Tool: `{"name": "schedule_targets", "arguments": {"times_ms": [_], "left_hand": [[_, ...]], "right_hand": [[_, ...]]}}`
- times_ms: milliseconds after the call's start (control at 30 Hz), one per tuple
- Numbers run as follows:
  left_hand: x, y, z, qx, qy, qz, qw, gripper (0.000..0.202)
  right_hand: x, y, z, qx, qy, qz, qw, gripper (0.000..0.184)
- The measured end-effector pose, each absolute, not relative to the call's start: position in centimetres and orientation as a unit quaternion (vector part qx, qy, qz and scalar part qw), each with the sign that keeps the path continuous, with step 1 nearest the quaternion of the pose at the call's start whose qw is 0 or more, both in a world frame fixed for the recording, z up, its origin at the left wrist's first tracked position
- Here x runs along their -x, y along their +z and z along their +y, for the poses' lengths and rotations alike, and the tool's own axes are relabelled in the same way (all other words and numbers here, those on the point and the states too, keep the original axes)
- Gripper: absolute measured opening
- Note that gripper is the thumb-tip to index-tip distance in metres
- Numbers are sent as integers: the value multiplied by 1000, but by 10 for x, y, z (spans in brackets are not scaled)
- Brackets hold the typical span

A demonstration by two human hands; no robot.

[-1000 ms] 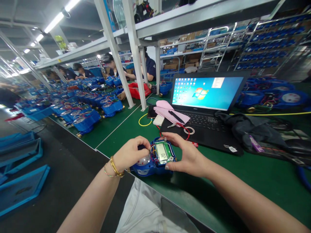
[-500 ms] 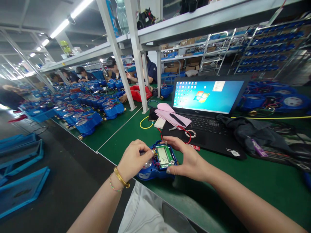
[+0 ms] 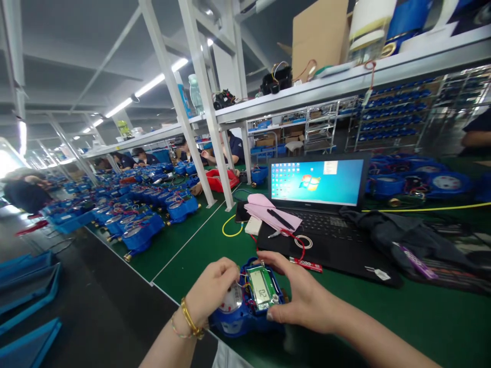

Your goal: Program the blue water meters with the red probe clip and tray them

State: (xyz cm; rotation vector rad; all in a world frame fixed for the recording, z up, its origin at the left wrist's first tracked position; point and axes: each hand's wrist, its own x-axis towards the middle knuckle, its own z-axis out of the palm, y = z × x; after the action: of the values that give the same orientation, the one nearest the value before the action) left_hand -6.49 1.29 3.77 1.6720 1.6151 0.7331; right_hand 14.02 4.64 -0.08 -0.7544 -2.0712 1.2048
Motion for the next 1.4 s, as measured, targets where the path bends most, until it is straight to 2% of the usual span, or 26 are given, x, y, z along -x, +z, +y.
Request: {"name": "schedule_targets", "arguments": {"times_ms": [133, 367, 800, 1067, 1400], "left_hand": [[70, 42, 15, -659, 271, 590, 380, 29], [73, 43, 13, -650, 285, 583, 396, 26], [55, 41, 5, -668, 262, 672, 182, 15], [53, 39, 1, -678, 283, 670, 109, 12], [62, 45, 12, -694, 283, 631, 199, 15]], "right_hand": [[-140, -1, 47, 289, 452, -785, 311, 81], [-141, -1, 47, 300, 443, -788, 305, 82], [-138, -3, 48, 284, 439, -787, 329, 81], [-140, -4, 50, 274, 439, -789, 332, 81], [-141, -4, 50, 263, 427, -802, 323, 82]]}}
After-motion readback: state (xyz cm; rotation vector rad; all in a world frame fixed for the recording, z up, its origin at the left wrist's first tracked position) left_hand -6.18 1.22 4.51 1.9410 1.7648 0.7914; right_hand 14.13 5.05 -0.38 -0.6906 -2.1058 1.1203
